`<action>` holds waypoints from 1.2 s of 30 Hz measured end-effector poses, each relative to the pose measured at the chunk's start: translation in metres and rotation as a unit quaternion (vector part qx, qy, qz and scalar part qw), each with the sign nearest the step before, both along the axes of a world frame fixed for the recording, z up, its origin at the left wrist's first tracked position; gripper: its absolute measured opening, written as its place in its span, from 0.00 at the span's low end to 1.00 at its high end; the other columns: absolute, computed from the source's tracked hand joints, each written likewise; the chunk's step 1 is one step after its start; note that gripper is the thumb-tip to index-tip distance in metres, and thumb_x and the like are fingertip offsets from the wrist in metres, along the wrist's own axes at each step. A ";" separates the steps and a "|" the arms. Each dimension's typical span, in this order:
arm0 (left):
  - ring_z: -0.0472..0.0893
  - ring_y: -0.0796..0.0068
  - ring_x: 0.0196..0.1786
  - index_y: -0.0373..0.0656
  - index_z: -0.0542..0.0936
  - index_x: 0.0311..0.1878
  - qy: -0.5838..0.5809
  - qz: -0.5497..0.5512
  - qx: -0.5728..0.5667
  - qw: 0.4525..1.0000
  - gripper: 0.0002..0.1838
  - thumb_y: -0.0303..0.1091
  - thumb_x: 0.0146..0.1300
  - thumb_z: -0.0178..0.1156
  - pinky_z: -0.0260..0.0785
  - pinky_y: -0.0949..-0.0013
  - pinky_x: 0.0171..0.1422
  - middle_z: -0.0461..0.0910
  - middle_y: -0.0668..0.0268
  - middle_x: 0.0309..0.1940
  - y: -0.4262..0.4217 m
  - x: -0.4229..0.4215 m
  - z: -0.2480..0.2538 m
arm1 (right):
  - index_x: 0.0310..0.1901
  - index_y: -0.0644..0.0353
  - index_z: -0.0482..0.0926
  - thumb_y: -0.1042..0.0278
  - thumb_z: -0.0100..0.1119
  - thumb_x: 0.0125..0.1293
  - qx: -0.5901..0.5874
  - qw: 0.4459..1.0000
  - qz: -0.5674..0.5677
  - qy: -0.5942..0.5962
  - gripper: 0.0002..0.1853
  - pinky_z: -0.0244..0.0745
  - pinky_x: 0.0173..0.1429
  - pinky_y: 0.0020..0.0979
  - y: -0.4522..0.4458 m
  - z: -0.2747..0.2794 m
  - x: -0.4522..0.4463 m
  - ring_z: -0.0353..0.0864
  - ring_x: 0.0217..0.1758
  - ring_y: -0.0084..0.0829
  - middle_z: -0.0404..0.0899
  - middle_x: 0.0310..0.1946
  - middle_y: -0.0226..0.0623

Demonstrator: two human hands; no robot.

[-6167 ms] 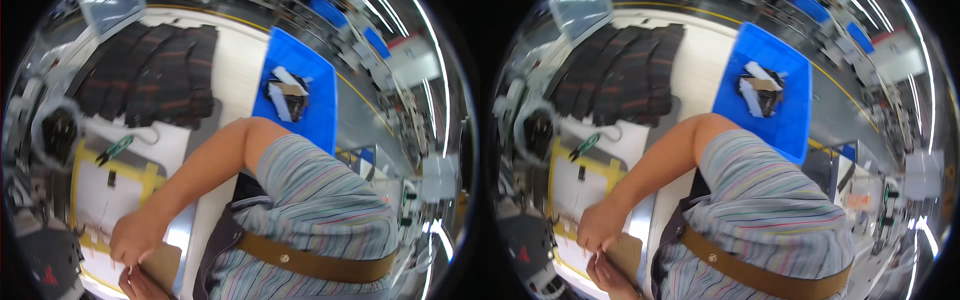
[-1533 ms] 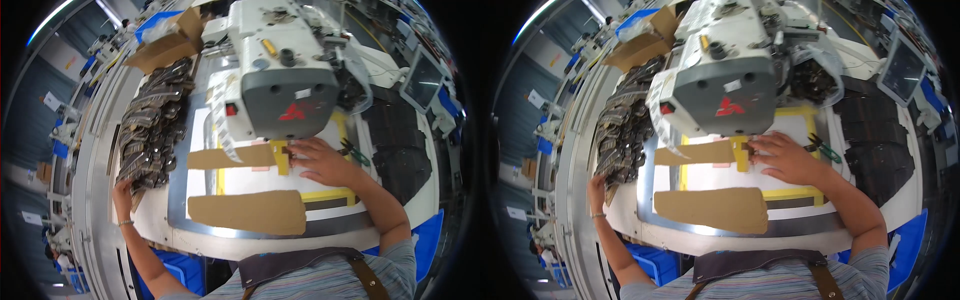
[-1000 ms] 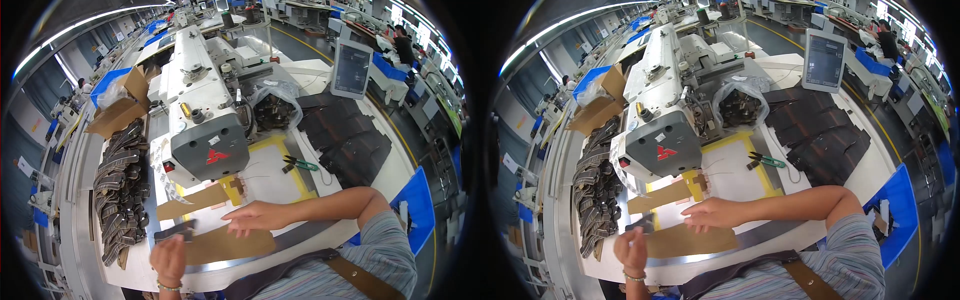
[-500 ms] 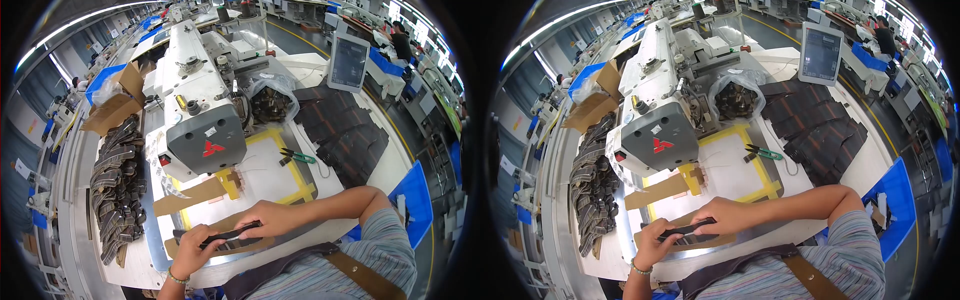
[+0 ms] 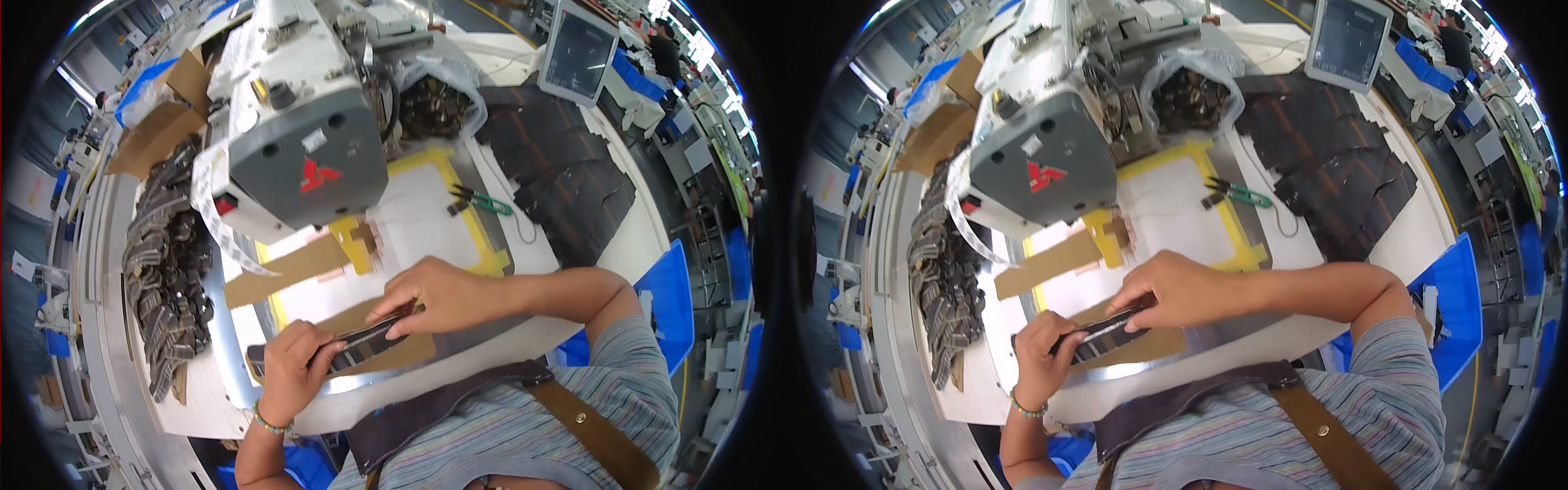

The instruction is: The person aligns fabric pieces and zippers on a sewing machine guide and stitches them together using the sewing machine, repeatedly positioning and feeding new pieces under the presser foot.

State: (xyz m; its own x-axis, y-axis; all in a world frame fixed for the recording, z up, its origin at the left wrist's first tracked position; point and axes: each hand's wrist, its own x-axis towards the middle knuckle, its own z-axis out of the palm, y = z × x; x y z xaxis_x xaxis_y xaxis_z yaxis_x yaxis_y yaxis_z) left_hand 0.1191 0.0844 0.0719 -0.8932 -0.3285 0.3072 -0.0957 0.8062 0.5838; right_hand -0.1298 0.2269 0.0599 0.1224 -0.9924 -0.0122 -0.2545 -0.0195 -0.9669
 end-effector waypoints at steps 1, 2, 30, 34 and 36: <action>0.81 0.57 0.31 0.37 0.83 0.37 0.000 -0.006 -0.011 1.000 0.10 0.24 0.57 0.77 0.72 0.60 0.34 0.81 0.59 0.29 0.001 -0.001 -0.001 | 0.60 0.57 0.89 0.69 0.77 0.64 0.036 0.999 0.003 0.005 0.22 0.84 0.50 0.29 0.000 0.000 0.001 0.88 0.38 0.27 0.91 0.41 0.42; 0.81 0.57 0.31 0.37 0.83 0.37 -0.003 -0.008 -0.011 1.000 0.10 0.25 0.57 0.77 0.72 0.60 0.34 0.81 0.59 0.29 0.003 -0.001 -0.002 | 0.60 0.57 0.88 0.69 0.77 0.64 0.039 0.999 0.007 0.003 0.22 0.84 0.50 0.29 -0.001 0.000 0.004 0.87 0.38 0.26 0.91 0.41 0.41; 0.75 0.61 0.26 0.33 0.84 0.40 -0.155 0.076 0.024 0.985 0.10 0.31 0.73 0.67 0.67 0.62 0.35 0.80 0.52 0.25 -0.144 -0.032 -0.056 | 0.65 0.50 0.83 0.49 0.65 0.74 -0.253 0.871 0.049 0.419 0.24 0.55 0.86 0.53 -0.047 -0.075 -0.087 0.62 0.83 0.47 0.67 0.81 0.37; 0.78 0.64 0.28 0.32 0.85 0.40 -0.139 0.091 0.044 0.985 0.10 0.31 0.72 0.69 0.70 0.63 0.38 0.82 0.54 0.26 -0.143 -0.026 -0.057 | 0.66 0.48 0.83 0.49 0.65 0.73 -0.245 0.877 0.049 0.410 0.24 0.54 0.86 0.55 -0.047 -0.078 -0.086 0.62 0.82 0.45 0.65 0.82 0.35; 0.79 0.66 0.29 0.31 0.85 0.41 -0.114 0.077 0.068 0.988 0.10 0.30 0.72 0.69 0.71 0.63 0.40 0.83 0.55 0.27 -0.147 -0.022 -0.055 | 0.65 0.48 0.84 0.49 0.65 0.73 -0.256 0.878 0.046 0.402 0.23 0.54 0.86 0.54 -0.047 -0.079 -0.087 0.62 0.82 0.43 0.66 0.81 0.35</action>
